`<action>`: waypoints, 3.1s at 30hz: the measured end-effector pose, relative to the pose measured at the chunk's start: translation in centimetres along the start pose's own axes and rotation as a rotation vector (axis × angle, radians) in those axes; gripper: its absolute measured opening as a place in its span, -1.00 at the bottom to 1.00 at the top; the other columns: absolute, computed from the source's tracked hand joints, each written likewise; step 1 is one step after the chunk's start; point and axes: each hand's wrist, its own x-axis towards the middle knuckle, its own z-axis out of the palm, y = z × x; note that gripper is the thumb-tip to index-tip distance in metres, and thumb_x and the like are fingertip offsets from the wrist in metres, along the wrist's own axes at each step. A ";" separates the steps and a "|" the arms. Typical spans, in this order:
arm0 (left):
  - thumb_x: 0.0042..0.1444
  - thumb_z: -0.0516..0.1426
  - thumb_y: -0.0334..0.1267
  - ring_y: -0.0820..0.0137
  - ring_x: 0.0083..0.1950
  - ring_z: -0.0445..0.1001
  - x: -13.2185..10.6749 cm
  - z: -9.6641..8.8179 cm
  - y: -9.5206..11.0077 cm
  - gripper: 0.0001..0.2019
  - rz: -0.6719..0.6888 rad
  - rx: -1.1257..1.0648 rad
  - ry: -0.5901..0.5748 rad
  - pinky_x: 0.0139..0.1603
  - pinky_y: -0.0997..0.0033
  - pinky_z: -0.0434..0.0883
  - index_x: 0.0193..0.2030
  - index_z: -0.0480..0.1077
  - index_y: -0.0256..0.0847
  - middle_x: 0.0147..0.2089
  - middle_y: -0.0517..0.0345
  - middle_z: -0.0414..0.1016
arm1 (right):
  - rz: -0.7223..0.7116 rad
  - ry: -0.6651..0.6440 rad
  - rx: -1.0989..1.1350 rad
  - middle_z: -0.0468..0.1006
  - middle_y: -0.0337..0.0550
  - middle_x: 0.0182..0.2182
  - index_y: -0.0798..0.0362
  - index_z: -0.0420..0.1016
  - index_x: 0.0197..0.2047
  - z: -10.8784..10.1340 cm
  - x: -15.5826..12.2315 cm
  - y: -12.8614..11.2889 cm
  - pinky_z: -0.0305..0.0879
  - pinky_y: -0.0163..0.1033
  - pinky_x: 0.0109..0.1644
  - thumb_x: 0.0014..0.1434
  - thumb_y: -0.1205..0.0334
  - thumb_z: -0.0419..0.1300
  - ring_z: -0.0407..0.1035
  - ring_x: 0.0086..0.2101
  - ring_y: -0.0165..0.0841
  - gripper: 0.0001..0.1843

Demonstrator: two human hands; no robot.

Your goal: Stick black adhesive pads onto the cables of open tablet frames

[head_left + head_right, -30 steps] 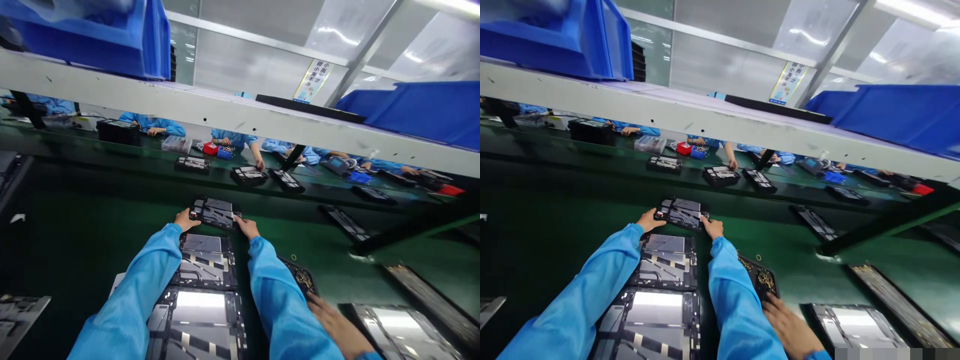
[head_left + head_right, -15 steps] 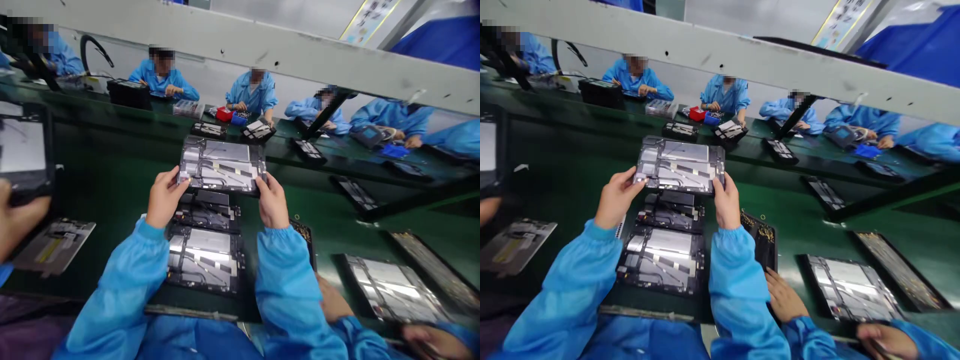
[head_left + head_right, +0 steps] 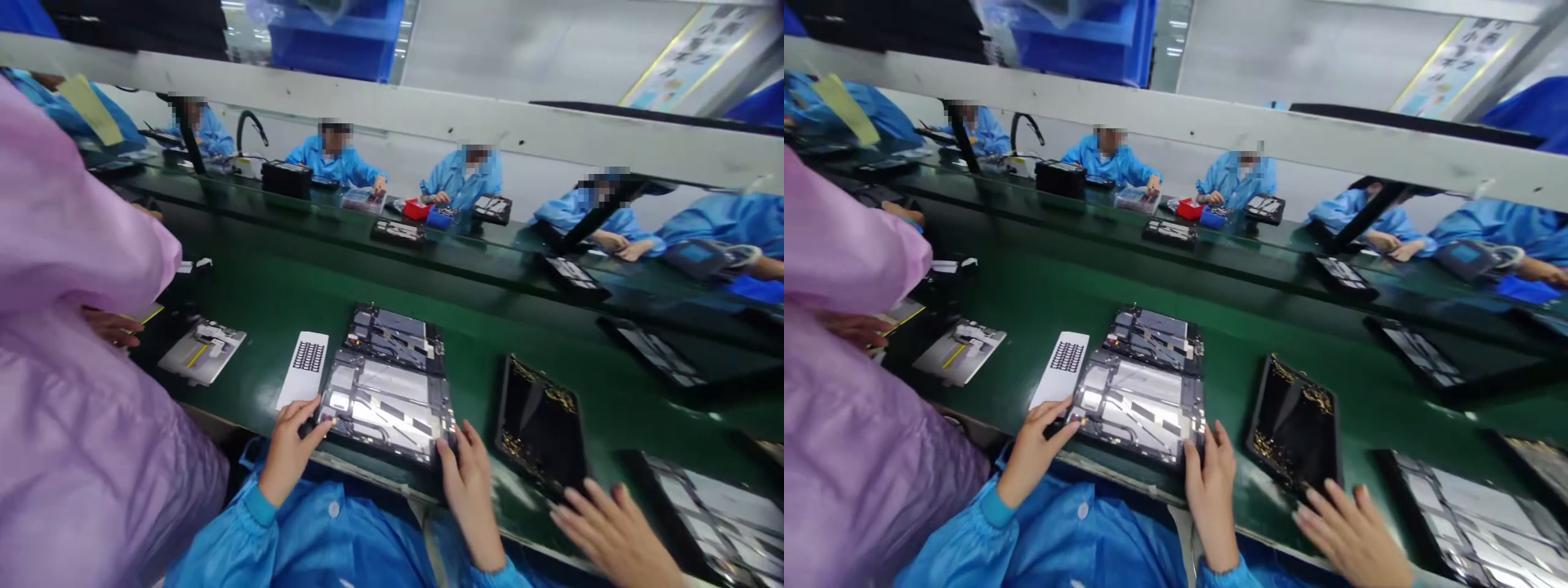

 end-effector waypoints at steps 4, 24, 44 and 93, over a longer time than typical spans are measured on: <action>0.37 -0.02 -0.08 0.23 0.21 0.50 2.5 -2.0 -1.6 -0.61 0.017 0.036 -0.032 0.29 0.10 0.41 0.19 0.47 -0.11 0.17 -0.03 0.54 | 0.109 -0.060 -0.002 0.49 -0.01 0.05 -0.21 0.44 0.19 8.2 4.2 -5.3 0.44 0.21 0.03 0.34 0.03 0.11 0.38 0.09 0.04 -0.62; 0.13 0.14 -0.18 0.25 0.49 0.17 10.7 -2.4 -7.6 0.01 0.072 0.181 -0.368 0.53 -0.06 -0.13 0.54 -0.46 -0.19 0.42 -0.08 0.29 | -0.129 -0.881 -0.234 0.54 0.34 -0.04 0.39 0.48 0.03 31.4 17.5 -13.9 0.33 0.06 0.04 0.37 0.49 -0.03 0.41 0.00 -0.01 -0.69; 0.25 0.23 -0.18 0.26 0.28 0.45 1.3 0.9 2.1 -0.81 0.508 0.067 -0.232 0.44 0.07 0.21 0.00 0.48 -0.03 0.09 0.22 0.60 | 0.188 -0.443 0.098 0.42 0.00 -0.03 -0.02 0.33 -0.04 11.1 2.1 -11.9 0.43 -0.09 0.08 0.43 0.35 0.05 0.39 0.02 -0.22 -0.89; 0.27 0.22 -0.34 0.28 0.10 0.49 1.7 3.9 2.2 -0.95 0.521 0.033 -0.222 0.22 0.14 0.34 -0.17 0.49 -0.11 -0.08 0.19 0.60 | 0.274 -0.274 -0.031 0.51 -0.09 -0.16 0.01 0.49 -0.06 15.2 1.0 -11.5 0.37 -0.15 -0.04 0.38 0.35 0.18 0.40 -0.11 -0.27 -0.89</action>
